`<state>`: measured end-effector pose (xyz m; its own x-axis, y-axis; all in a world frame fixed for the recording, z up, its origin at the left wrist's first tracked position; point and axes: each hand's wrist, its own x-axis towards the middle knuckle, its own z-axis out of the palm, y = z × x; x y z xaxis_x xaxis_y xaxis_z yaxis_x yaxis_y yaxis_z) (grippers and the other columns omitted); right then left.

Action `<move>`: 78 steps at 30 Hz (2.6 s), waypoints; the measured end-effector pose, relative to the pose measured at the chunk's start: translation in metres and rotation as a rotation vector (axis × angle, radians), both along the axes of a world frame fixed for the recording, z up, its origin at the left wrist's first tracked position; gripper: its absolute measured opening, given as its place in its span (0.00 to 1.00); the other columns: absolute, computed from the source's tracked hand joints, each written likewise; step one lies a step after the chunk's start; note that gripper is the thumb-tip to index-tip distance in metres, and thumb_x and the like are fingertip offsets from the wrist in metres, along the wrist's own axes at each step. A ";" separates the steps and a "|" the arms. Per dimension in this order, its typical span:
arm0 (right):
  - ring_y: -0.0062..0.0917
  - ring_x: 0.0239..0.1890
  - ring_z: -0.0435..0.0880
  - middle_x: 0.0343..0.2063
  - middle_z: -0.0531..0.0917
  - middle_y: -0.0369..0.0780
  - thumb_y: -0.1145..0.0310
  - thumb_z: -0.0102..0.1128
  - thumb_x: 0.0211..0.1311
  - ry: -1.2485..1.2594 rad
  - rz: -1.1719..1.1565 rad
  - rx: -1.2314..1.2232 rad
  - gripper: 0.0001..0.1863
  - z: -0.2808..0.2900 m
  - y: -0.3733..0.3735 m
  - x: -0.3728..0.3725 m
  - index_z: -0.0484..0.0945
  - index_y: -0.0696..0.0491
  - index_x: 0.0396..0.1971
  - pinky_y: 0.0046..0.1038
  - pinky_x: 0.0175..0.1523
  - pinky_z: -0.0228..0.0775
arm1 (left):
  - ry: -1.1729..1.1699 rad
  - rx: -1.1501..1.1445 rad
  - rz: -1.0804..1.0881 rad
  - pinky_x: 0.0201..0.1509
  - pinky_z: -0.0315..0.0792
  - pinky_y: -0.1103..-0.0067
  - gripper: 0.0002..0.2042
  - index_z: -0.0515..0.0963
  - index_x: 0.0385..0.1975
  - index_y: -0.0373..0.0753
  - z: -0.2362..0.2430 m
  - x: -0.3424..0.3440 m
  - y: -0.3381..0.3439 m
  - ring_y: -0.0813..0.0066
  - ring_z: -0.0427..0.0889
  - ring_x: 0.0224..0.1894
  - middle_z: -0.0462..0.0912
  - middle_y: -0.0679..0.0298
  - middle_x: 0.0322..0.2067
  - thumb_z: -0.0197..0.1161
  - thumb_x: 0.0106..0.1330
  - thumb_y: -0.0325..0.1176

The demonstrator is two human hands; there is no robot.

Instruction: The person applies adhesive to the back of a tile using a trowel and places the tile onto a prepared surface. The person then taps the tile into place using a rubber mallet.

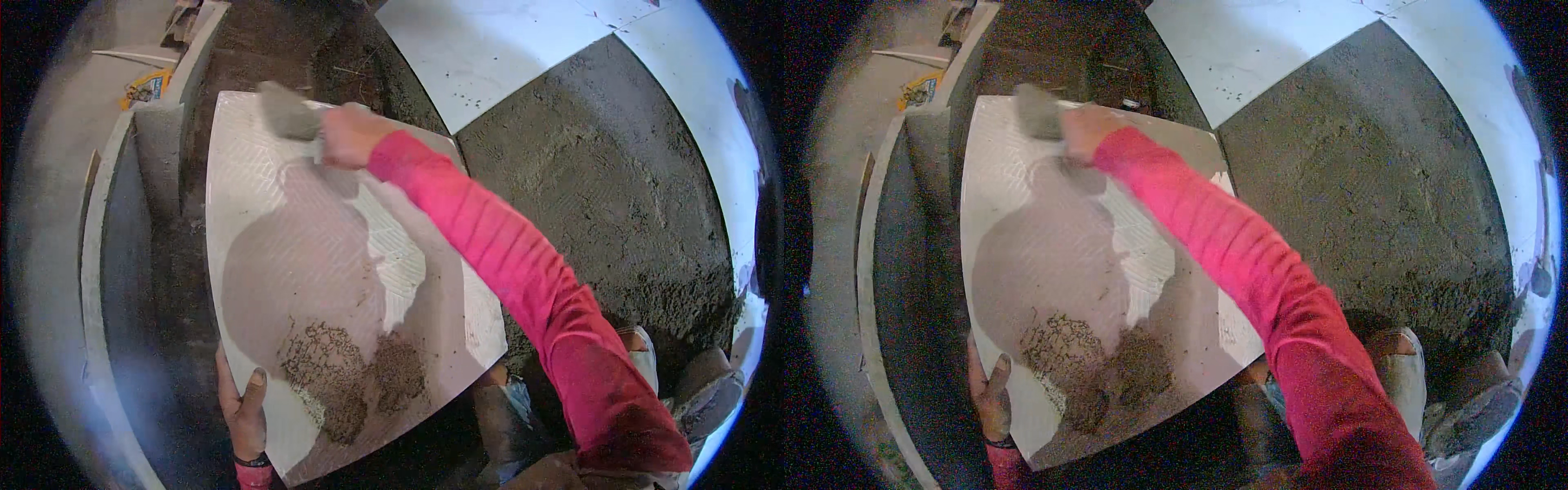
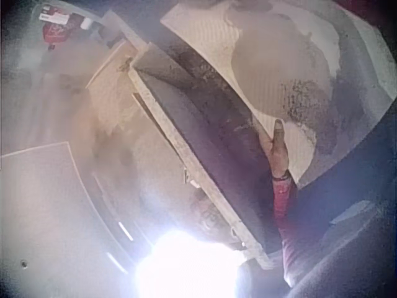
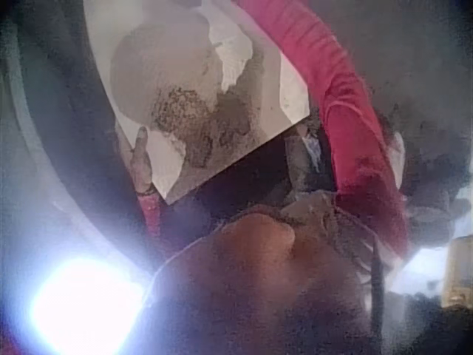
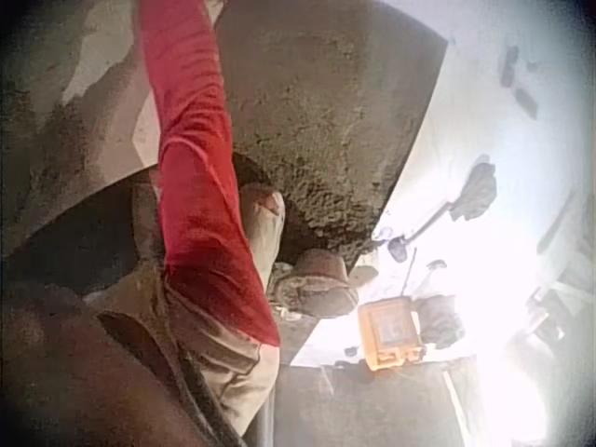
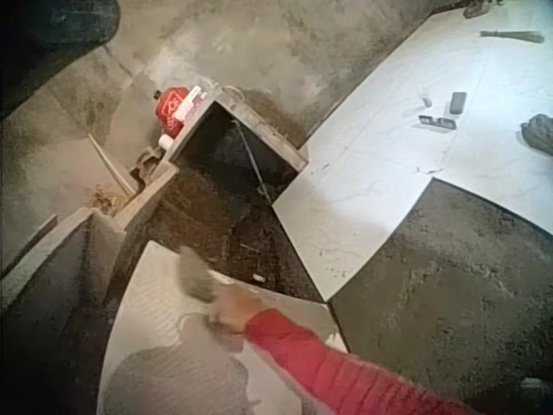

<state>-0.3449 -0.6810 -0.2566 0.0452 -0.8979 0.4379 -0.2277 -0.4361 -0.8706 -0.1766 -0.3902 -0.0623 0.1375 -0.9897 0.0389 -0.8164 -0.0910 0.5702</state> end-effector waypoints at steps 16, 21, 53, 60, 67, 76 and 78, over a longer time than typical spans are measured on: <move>0.48 0.36 0.82 0.29 0.83 0.49 0.58 0.60 0.47 -0.150 -0.059 0.784 0.17 -0.249 0.072 0.009 0.81 0.56 0.31 0.39 0.43 0.74 | 0.000 0.040 -0.019 0.67 0.49 0.74 0.35 0.51 0.66 0.31 0.002 0.009 0.002 0.65 0.59 0.63 0.60 0.54 0.63 0.59 0.64 0.40; 0.49 0.37 0.81 0.32 0.81 0.54 0.63 0.59 0.44 0.207 -0.033 0.143 0.17 -0.130 0.049 0.020 0.80 0.61 0.32 0.42 0.42 0.74 | -0.100 -0.014 -0.012 0.66 0.51 0.74 0.33 0.51 0.66 0.31 0.005 0.018 0.010 0.66 0.61 0.62 0.62 0.55 0.61 0.57 0.65 0.37; 0.44 0.28 0.81 0.25 0.81 0.48 0.56 0.54 0.55 1.001 -0.729 1.114 0.13 -0.156 0.835 -0.357 0.78 0.51 0.25 0.42 0.32 0.72 | 0.035 -0.067 -0.584 0.65 0.53 0.75 0.29 0.55 0.63 0.28 -0.026 0.124 -0.091 0.65 0.65 0.59 0.66 0.54 0.59 0.54 0.64 0.32; 0.44 0.27 0.81 0.23 0.80 0.49 0.54 0.52 0.57 0.672 -0.382 1.123 0.18 -0.125 0.815 -0.322 0.78 0.55 0.28 0.40 0.31 0.72 | -0.125 -0.105 -0.517 0.66 0.52 0.75 0.28 0.56 0.63 0.28 -0.016 0.150 -0.100 0.65 0.64 0.60 0.65 0.55 0.60 0.53 0.64 0.31; 0.21 0.13 0.68 0.12 0.67 0.34 0.47 0.50 0.63 0.099 -0.356 1.069 0.23 -0.162 0.824 -0.287 0.72 0.56 0.33 0.29 0.17 0.60 | 0.005 -0.050 -0.566 0.66 0.52 0.74 0.28 0.57 0.63 0.28 -0.016 0.119 -0.086 0.62 0.64 0.61 0.65 0.53 0.60 0.55 0.63 0.30; 0.31 0.17 0.73 0.17 0.76 0.43 0.51 0.55 0.58 -0.212 -0.724 1.153 0.23 -0.130 0.836 -0.249 0.75 0.60 0.29 0.33 0.27 0.67 | -0.120 -0.109 -0.558 0.66 0.52 0.75 0.28 0.57 0.62 0.28 -0.022 0.125 -0.094 0.64 0.62 0.62 0.63 0.53 0.61 0.54 0.64 0.33; 0.34 0.18 0.73 0.18 0.77 0.46 0.53 0.55 0.57 -0.112 -0.768 1.019 0.21 -0.149 0.851 -0.244 0.74 0.61 0.28 0.35 0.30 0.67 | 0.030 -0.033 -0.465 0.67 0.51 0.75 0.29 0.57 0.62 0.28 -0.027 0.113 -0.087 0.64 0.61 0.62 0.63 0.53 0.61 0.53 0.66 0.37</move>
